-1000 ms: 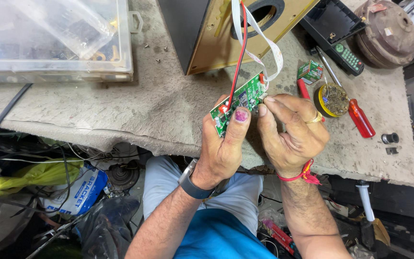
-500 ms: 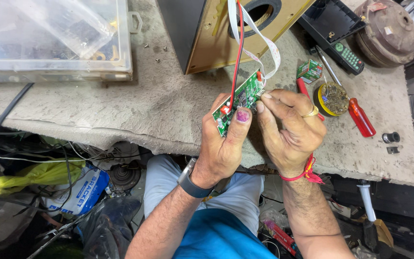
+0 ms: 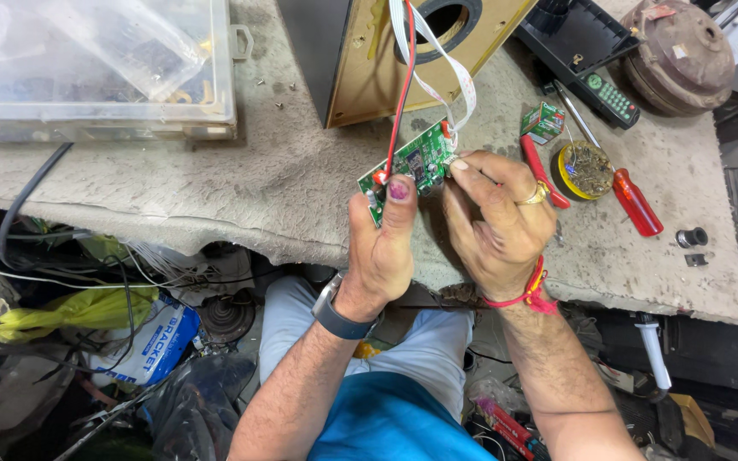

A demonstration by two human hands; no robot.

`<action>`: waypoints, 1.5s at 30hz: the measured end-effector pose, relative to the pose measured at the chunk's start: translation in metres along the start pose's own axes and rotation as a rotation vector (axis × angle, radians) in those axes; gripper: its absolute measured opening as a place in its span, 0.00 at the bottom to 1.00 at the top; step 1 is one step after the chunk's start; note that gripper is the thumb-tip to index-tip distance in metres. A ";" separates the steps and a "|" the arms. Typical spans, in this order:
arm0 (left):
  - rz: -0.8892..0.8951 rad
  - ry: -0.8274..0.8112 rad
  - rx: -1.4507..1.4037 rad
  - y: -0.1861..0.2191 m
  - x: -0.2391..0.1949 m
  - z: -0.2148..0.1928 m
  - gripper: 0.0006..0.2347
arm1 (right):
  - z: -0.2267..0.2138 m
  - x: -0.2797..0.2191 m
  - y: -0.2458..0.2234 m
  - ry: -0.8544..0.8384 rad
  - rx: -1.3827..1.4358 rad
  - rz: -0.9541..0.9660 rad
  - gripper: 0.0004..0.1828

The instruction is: The person solders a small USB connector onto a green circuit board using a soldering iron and solder wire. They use pliers to hold the connector and repeatedly apply heat and solder to the board's contact points.

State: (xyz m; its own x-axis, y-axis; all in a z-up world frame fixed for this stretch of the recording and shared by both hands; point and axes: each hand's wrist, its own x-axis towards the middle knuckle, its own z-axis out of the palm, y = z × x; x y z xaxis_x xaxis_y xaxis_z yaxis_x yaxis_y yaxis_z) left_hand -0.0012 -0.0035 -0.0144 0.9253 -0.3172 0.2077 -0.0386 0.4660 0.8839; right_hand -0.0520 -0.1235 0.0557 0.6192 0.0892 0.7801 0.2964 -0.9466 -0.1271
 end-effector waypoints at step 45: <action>0.711 -0.109 0.748 0.119 0.067 0.013 0.16 | -0.039 0.031 0.053 -0.261 1.506 0.894 0.07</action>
State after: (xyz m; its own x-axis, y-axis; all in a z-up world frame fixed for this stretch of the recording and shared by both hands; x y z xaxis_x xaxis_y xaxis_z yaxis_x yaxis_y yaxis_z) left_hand 0.0512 0.0204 0.1098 0.5596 -0.2602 0.7869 -0.8211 -0.0447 0.5691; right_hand -0.0451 -0.1832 0.0968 0.9953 -0.0620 0.0738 0.0905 0.3361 -0.9375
